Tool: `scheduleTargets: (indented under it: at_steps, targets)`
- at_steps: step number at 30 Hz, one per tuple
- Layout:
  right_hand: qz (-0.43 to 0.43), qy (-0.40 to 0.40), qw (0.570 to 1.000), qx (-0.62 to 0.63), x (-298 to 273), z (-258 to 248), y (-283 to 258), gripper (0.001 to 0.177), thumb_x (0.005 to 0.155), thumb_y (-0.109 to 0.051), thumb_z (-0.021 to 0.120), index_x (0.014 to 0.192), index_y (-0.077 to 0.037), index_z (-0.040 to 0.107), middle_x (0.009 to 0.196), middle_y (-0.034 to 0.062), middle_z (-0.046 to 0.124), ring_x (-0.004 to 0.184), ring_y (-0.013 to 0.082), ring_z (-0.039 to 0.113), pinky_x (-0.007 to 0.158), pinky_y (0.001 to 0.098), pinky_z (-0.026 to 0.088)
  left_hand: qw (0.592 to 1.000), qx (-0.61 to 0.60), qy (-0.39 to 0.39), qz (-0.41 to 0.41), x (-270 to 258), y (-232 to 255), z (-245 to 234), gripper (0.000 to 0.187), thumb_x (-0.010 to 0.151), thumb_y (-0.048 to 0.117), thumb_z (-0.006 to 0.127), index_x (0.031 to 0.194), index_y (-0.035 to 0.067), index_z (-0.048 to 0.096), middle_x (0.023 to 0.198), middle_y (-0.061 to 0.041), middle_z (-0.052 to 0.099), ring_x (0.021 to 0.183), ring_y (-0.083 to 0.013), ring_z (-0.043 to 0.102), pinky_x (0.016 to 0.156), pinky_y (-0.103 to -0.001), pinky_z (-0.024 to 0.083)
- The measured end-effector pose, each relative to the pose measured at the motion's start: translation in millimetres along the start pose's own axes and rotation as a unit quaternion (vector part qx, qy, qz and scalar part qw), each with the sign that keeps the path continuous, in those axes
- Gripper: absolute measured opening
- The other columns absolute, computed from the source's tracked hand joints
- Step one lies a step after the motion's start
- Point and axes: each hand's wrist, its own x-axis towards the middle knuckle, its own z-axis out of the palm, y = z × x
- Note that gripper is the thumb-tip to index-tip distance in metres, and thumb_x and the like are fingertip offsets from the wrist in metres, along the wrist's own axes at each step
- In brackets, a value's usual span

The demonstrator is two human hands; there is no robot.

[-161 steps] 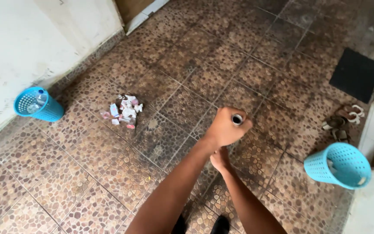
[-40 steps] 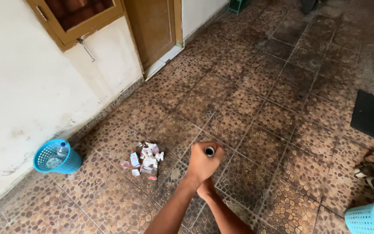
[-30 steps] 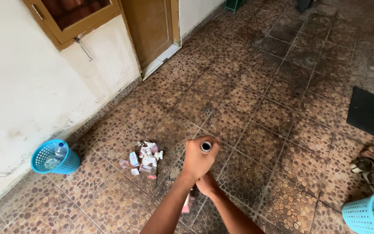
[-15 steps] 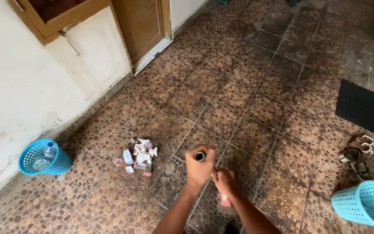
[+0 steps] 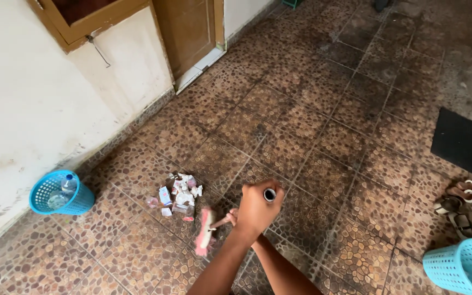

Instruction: Pick up trash and plastic bottles from the floor and place them into a basket.

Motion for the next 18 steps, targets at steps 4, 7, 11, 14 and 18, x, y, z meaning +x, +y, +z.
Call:
scheduleTargets:
  at_steps: [4, 7, 11, 14, 18]
  targets:
    - [0.092, -0.036, 0.961, 0.257, 32.1, -52.0, -129.3, 0.018, 0.103, -0.018, 0.071, 0.107, -0.005, 0.058, 0.096, 0.0009, 0.055, 0.089, 0.0133, 0.056, 0.079, 0.0311, 0.051, 0.999, 0.020, 0.021, 0.014, 8.8, 16.1, -19.6, 0.009, 0.087, 0.006, 0.070, 0.086, 0.002, 0.078, 0.071, -0.014, 0.075, 0.055, -0.0141, 0.070, 0.054, -0.028, 0.057]
    - [0.149, -0.053, 0.896, 0.414, 58.2, -109.2, -200.7, 0.022, 0.103, -0.019, 0.066, 0.115, -0.003, 0.058, 0.101, 0.0017, 0.053, 0.090, 0.0143, 0.054, 0.078, 0.0323, 0.051, 0.998, 0.026, -0.015, -0.054, 18.2, 16.5, -26.5, 0.019, 0.094, 0.014, 0.066, 0.081, 0.005, 0.076, 0.061, -0.008, 0.071, 0.043, -0.0114, 0.061, 0.043, -0.027, 0.052]
    - [0.110, -0.105, 0.987, 0.054, 72.1, -159.4, -220.1, 0.023, 0.097, -0.017, 0.069, 0.110, -0.002, 0.059, 0.101, 0.0075, 0.060, 0.094, 0.0186, 0.060, 0.079, 0.0364, 0.053, 0.998, 0.004, 0.068, 0.001, 27.4, 0.3, -20.8, 0.030, 0.095, 0.014, 0.069, 0.066, 0.003, 0.070, 0.054, -0.005, 0.066, 0.042, -0.0079, 0.056, 0.042, -0.025, 0.043]
    - [0.156, -0.123, 0.979, -0.039, 62.1, -178.0, -175.4, 0.020, 0.094, -0.016, 0.067, 0.109, -0.003, 0.063, 0.101, 0.0101, 0.069, 0.092, 0.0222, 0.068, 0.079, 0.0377, 0.057, 0.997, -0.022, 0.071, -0.015, 33.0, -9.8, -10.2, 0.030, 0.094, 0.014, 0.069, 0.066, 0.006, 0.070, 0.053, -0.003, 0.065, 0.041, -0.0078, 0.053, 0.039, -0.024, 0.042]
    - [0.351, -0.148, 0.923, -0.060, 81.9, -237.3, -249.5, 0.037, 0.097, -0.021, 0.060, 0.133, -0.011, 0.057, 0.096, 0.0140, 0.073, 0.080, 0.0298, 0.074, 0.072, 0.0396, 0.064, 0.993, -0.079, 0.057, -0.065, 38.6, -35.7, 7.4, 0.031, 0.095, 0.015, 0.067, 0.066, 0.008, 0.070, 0.051, -0.003, 0.063, 0.038, -0.0083, 0.052, 0.036, -0.026, 0.042]
